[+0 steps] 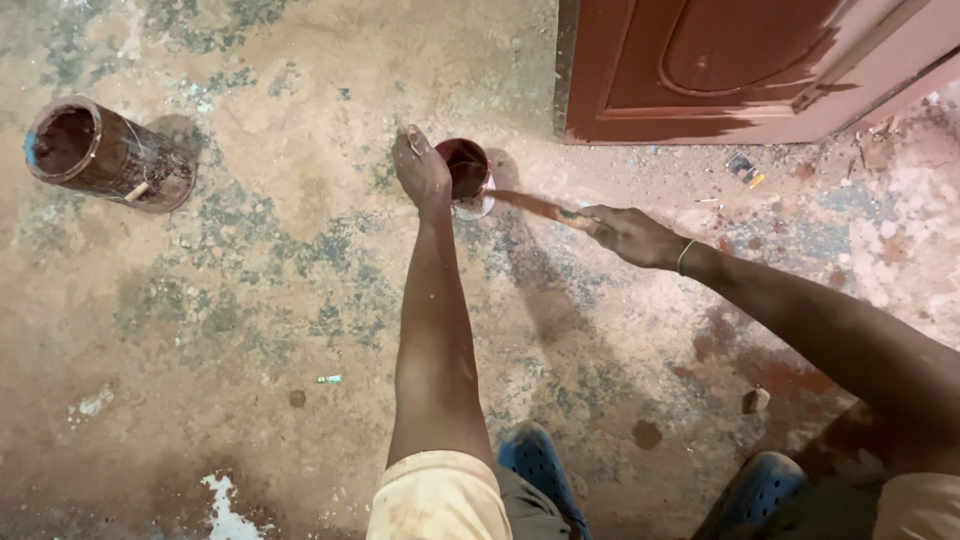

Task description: The person paints a wooden door with brown paint using a paintbrush, dipping the brush into a paint can on the floor and applying paint to the door panels and edges while kneeling on the floor. They steady the door with one hand and work across different sections of the door.

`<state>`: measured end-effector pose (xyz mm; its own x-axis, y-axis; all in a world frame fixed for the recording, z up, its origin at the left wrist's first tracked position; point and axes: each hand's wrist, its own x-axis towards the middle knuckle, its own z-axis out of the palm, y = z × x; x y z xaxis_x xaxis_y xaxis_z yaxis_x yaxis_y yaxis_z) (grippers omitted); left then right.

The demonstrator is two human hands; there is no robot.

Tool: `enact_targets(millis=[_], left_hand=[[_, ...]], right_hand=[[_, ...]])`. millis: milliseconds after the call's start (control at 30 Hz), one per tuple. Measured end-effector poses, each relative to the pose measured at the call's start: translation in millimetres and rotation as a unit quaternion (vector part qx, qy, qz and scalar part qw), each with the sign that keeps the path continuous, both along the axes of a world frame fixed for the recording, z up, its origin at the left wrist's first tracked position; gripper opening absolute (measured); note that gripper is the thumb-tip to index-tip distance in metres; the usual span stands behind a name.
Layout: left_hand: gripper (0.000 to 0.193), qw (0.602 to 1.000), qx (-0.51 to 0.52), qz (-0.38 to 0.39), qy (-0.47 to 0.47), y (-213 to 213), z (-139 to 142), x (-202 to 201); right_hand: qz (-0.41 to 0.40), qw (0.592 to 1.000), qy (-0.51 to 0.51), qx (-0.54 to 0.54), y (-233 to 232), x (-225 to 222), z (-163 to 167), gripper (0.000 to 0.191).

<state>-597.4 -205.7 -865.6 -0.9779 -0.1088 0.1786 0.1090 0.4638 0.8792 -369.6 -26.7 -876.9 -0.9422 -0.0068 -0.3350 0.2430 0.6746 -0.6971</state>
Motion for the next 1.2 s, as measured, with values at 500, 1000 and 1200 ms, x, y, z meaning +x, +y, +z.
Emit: enact_targets(millis=[500, 1000, 1200], left_hand=[[0.056, 0.988, 0.128, -0.004, -0.085, 4, -13, 5], [0.063, 0.954, 0.083, -0.215, 0.193, 174, 0, 114], [0.062, 0.921, -0.033, -0.28, 0.268, 189, 16, 137]], right_hand=[[-0.181, 0.884, -0.162, -0.399, 0, -22, -7, 0.044], [-0.29, 0.927, 0.065, -0.229, 110, 135, 2, 0.042], [-0.385, 0.852, 0.236, -0.265, 129, 201, 27, 0.037]])
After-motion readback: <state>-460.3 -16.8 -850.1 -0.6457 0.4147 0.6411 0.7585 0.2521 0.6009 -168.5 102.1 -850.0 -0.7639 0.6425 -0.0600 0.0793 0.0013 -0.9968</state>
